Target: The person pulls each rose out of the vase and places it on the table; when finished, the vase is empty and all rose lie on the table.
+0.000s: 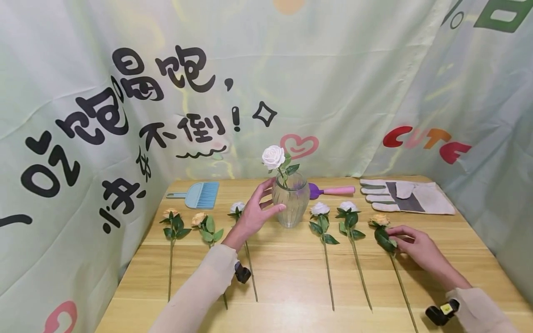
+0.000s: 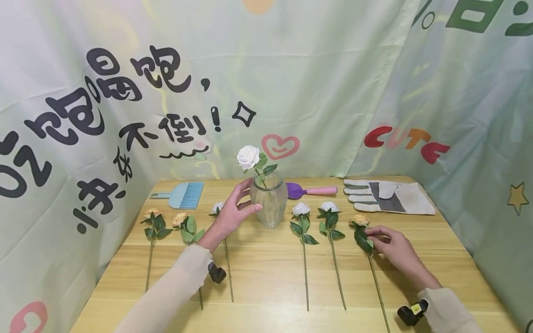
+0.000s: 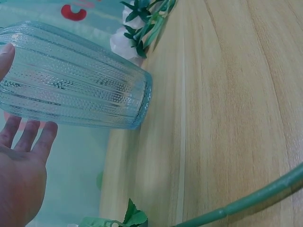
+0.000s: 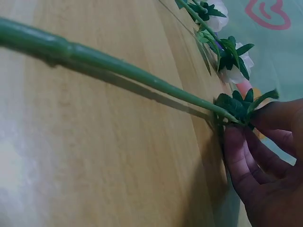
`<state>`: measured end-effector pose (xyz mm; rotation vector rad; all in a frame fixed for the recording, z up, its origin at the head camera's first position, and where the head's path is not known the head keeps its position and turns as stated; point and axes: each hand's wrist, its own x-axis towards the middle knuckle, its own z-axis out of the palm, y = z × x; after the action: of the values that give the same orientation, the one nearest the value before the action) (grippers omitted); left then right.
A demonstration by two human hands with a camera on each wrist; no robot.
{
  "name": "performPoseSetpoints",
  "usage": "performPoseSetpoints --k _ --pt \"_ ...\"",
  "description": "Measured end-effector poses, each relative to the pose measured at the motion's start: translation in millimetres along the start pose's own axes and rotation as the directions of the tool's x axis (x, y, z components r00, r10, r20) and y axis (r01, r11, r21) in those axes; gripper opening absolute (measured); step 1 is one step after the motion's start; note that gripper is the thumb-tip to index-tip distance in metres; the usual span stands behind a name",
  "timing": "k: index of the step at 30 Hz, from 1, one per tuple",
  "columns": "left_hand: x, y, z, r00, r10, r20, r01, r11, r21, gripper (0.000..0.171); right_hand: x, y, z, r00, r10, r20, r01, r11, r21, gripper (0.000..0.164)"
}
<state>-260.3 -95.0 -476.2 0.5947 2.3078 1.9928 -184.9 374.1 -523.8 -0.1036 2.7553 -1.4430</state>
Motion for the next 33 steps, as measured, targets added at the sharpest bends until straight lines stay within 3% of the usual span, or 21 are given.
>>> performPoseSetpoints --k 5,9,13,18,24,33 --pt "0.7 -1.6 -0.2 1.000 0.003 0.000 -0.003 1.000 0.008 0.082 -1 -5 -12 0.999 0.006 -0.039 -0.006 1.000 0.001 0.033" --pt "0.7 -2.2 0.2 1.000 0.007 0.003 -0.007 1.000 0.002 0.083 5 -16 -30 0.994 -0.049 -0.094 0.047 0.999 -0.024 0.033" --pt "0.6 -2.5 0.6 1.000 0.006 0.001 -0.006 1.000 -0.008 0.083 19 -37 -50 0.977 -0.129 -0.170 0.130 0.991 -0.003 0.020" --pt "0.8 -2.0 -0.1 1.000 0.008 -0.003 -0.008 1.000 -0.013 0.082 39 -77 -60 0.966 -0.157 -0.203 0.168 0.985 0.039 0.024" --pt "0.5 -2.2 -0.5 1.000 0.009 -0.003 -0.009 1.000 -0.018 0.082 64 -134 -44 0.950 -0.248 -0.190 0.262 0.964 0.052 0.034" --pt "1.0 -2.7 -0.9 1.000 0.002 0.006 -0.002 1.000 -0.014 0.083 93 -202 5 0.918 -0.362 -0.160 0.385 0.912 0.143 0.037"
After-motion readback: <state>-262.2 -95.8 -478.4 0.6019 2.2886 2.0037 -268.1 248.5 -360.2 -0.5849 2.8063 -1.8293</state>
